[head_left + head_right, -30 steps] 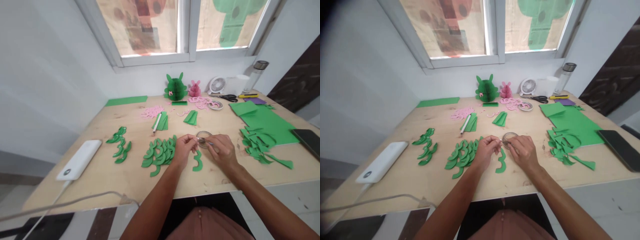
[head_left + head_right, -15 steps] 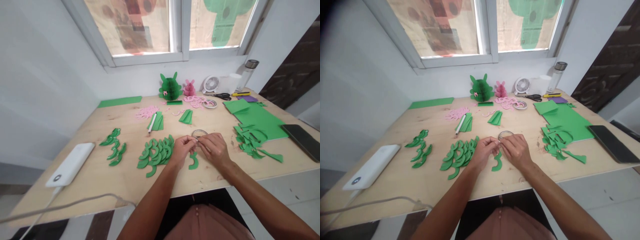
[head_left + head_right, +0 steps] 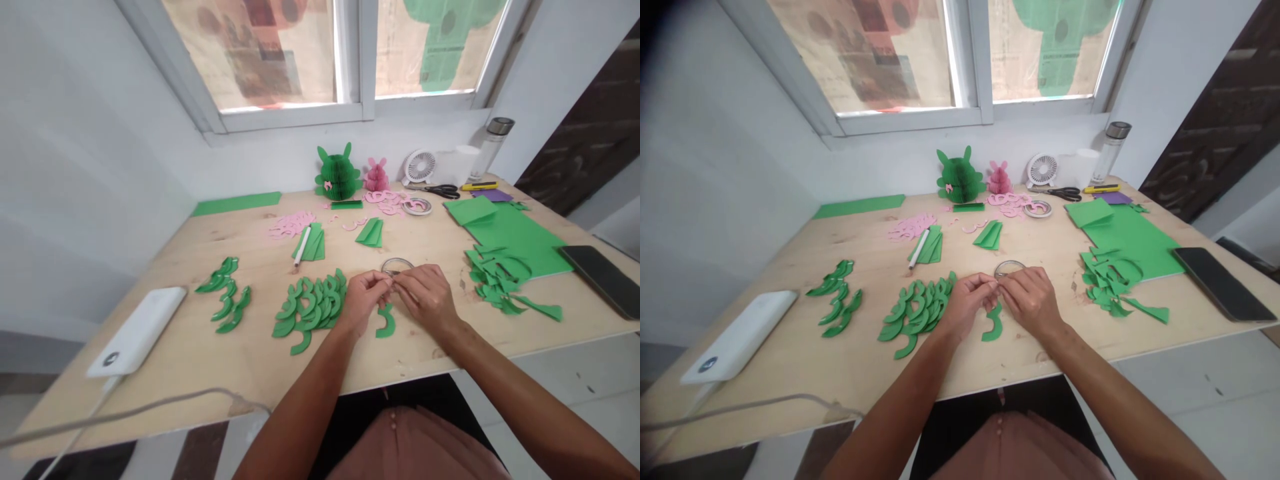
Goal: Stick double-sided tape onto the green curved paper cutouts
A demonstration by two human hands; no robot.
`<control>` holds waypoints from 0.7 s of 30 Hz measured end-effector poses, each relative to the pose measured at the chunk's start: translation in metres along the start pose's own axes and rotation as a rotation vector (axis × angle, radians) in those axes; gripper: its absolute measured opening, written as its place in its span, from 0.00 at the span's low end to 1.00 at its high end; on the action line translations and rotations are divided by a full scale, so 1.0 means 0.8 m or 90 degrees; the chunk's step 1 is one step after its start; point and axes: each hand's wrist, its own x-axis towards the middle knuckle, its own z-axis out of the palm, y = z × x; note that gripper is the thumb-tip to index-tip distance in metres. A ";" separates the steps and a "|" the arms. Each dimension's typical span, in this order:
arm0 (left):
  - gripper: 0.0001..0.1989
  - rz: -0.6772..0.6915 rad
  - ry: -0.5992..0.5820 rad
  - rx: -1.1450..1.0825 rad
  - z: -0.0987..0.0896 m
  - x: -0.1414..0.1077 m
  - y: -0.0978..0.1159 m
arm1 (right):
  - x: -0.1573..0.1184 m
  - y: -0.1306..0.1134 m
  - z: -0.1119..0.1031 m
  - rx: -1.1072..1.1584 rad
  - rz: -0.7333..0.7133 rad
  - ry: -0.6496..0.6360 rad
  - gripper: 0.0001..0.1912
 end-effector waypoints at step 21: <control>0.06 0.143 0.092 0.430 -0.005 -0.007 0.005 | -0.002 0.007 0.002 0.057 0.129 0.018 0.05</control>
